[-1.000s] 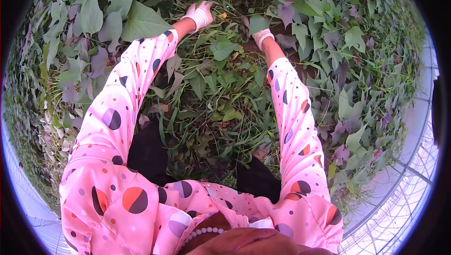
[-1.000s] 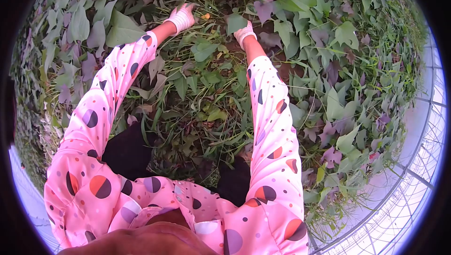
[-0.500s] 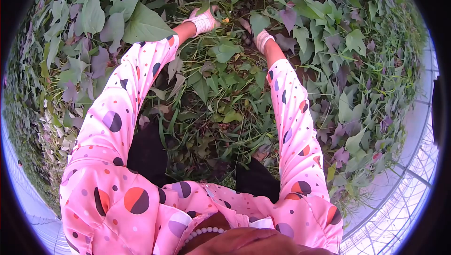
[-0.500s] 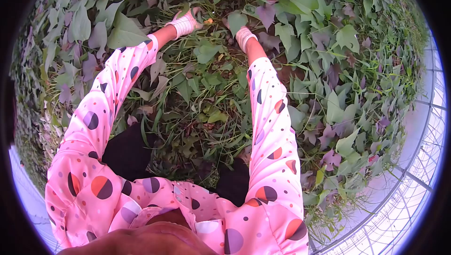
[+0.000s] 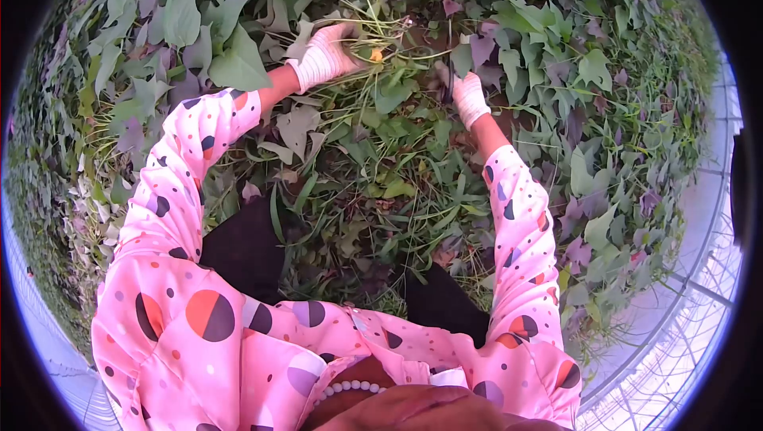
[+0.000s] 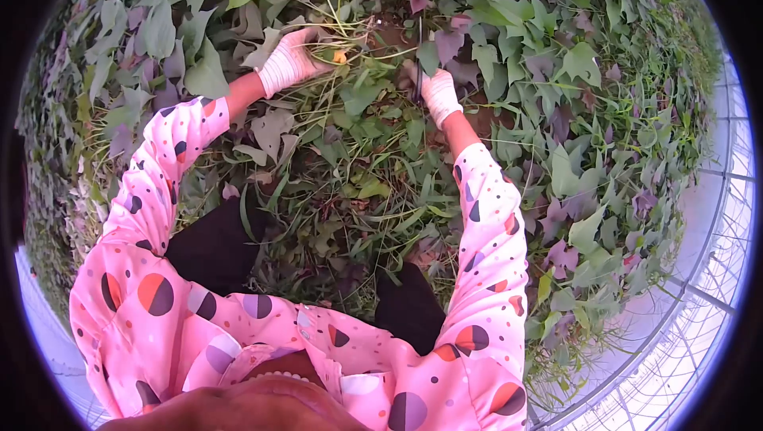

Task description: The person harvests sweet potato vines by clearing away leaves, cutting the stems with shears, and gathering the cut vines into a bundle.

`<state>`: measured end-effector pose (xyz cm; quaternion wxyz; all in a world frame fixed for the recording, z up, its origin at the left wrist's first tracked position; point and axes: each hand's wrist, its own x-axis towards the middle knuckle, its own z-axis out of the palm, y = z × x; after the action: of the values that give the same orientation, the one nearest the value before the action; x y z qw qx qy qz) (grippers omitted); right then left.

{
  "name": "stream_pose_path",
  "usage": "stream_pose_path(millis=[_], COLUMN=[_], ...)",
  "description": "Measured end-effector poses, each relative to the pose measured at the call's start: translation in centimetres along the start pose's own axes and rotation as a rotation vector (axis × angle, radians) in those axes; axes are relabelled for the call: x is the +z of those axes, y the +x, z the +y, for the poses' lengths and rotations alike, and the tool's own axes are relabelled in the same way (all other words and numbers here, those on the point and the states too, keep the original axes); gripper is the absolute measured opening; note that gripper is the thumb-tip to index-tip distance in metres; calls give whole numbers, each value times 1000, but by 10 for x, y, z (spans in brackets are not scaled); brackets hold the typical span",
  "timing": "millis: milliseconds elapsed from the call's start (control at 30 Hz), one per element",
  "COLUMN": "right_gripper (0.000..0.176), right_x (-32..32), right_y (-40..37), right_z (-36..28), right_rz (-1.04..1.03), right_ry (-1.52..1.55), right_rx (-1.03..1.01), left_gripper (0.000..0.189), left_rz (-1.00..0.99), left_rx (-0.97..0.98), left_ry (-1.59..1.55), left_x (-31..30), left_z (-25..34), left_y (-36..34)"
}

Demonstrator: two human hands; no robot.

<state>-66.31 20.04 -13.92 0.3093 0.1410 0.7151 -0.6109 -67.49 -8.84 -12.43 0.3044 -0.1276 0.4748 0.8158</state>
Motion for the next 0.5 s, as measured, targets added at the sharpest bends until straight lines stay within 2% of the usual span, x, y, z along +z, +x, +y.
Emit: stream_pose_path(millis=[33,67,100,200,267,300,333,367,433,467,500], right_gripper=[34,35,36,42,44,48,50,52,53,52,48], right_x=[6,9,16,35,52,57,58,60,62,61,60], right_y=[-21,-36,-50,-88,-116,-145,-143,-166,-214,-236,-261], right_z=[-10,-17,-21,-52,-70,-91,-79,-93,-122,-133,-147], right_rz=[13,28,6,-84,-155,-168,-25,-43,-19,26,32], right_ry=[65,129,183,205,437,400,331,329,298,273,285], right_rx=[-19,-42,-115,-276,-326,-372,-447,-509,-622,-668,-638], left_gripper=[31,42,50,41,38,40,41,44,46,40,32], left_rz=[3,46,68,-42,-95,-44,12,-131,-249,-219,-245], left_rx=[266,359,437,334,405,493,573,514,567,677,698], left_ry=[555,916,1042,655,598,718,832,578,438,637,535], left_x=[8,24,30,66,94,100,106,109,148,159,164], left_z=[7,25,27,34,41,41,40,44,63,69,68], left_y=[-24,-44,-54,-84,-112,-119,-127,-136,-184,-201,-203])
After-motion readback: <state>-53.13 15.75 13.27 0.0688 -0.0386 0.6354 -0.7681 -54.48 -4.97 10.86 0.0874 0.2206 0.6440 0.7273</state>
